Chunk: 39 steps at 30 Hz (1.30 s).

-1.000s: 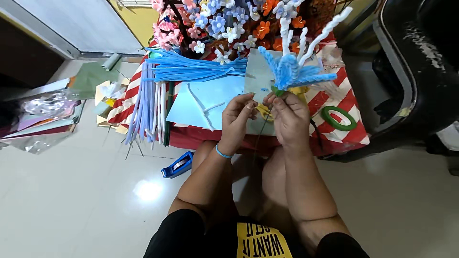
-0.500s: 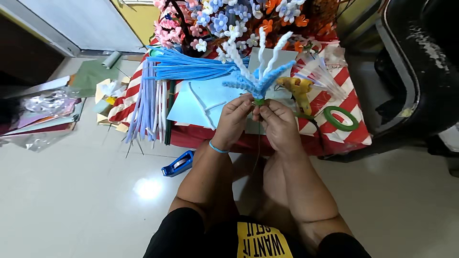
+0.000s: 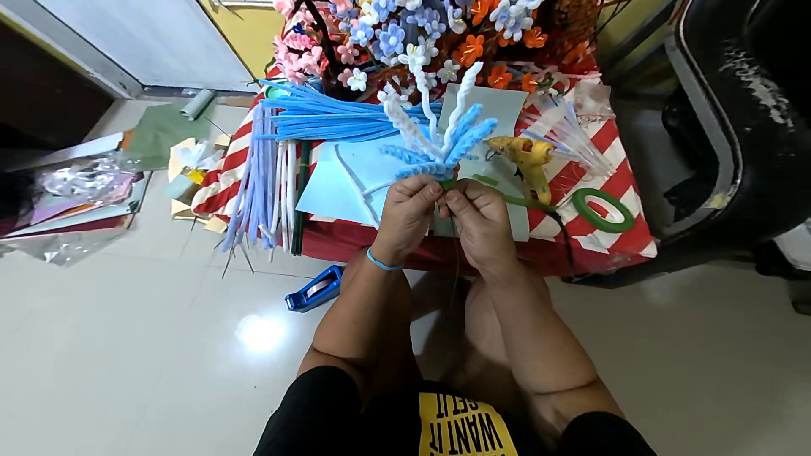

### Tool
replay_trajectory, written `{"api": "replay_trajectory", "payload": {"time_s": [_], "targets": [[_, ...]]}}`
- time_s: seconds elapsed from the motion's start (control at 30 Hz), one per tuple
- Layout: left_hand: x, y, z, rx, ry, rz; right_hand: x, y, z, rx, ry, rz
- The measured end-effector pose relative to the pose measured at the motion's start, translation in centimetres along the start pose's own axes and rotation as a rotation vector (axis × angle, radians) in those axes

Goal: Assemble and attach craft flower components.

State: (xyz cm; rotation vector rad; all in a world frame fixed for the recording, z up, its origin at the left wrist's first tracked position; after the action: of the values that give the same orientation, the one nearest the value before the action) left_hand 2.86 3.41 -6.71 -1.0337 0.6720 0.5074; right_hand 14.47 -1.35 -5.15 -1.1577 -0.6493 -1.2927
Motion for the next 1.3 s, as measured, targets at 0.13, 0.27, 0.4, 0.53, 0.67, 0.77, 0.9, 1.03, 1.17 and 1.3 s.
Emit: {"api": "replay_trajectory", "payload": {"time_s": [0.13, 0.27, 0.4, 0.53, 0.67, 0.77, 0.9, 1.03, 1.17, 1.3], "targets": [[-0.1, 0.0, -0.1, -0.006, -0.034, 0.031, -0.4, -0.3, -0.1, -0.020, 0.065, -0.017], [0.0, -0.1, -0.1, -0.029, -0.057, 0.084, -0.5, -0.4, -0.1, -0.043, 0.080, -0.036], [0.0, -0.3, -0.2, -0.046, -0.069, 0.123, -0.4, -0.3, -0.2, -0.056, 0.086, -0.087], [0.2, -0.5, -0.2, -0.066, -0.066, 0.117, -0.3, -0.4, -0.2, -0.060, 0.113, -0.100], [0.2, -0.4, -0.3, -0.063, -0.067, 0.108, -0.3, -0.5, -0.3, -0.049, 0.142, -0.134], [0.1, -0.4, -0.4, -0.064, -0.068, 0.119, -0.3, -0.4, -0.3, -0.036, 0.152, -0.157], [0.1, -0.5, -0.5, -0.063, -0.067, 0.146, -0.3, -0.3, -0.2, -0.048, 0.171, -0.211], [0.3, -0.7, -0.6, -0.069, -0.064, 0.175, -0.6, -0.3, 0.0, -0.079, 0.266, -0.353], [0.5, -1.0, -0.7, -0.096, -0.011, 0.172, -0.6, -0.2, 0.1, -0.084, 0.278, -0.416], [0.4, -1.2, -0.7, -0.095, 0.048, 0.149, -0.6, 0.0, 0.1, -0.083, 0.309, -0.486]]}}
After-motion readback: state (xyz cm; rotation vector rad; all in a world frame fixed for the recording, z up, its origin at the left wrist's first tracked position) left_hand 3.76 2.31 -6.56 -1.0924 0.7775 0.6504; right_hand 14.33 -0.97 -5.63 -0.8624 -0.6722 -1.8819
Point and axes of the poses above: each hand's wrist, its own z-axis towards the middle knuckle, its own y-axis out of the back of the hand, x = y × z, the point moved 1 cm from there along z, towards the middle knuckle, and after that the axes turned 8 degrees about -x, right-handed, at the moved point
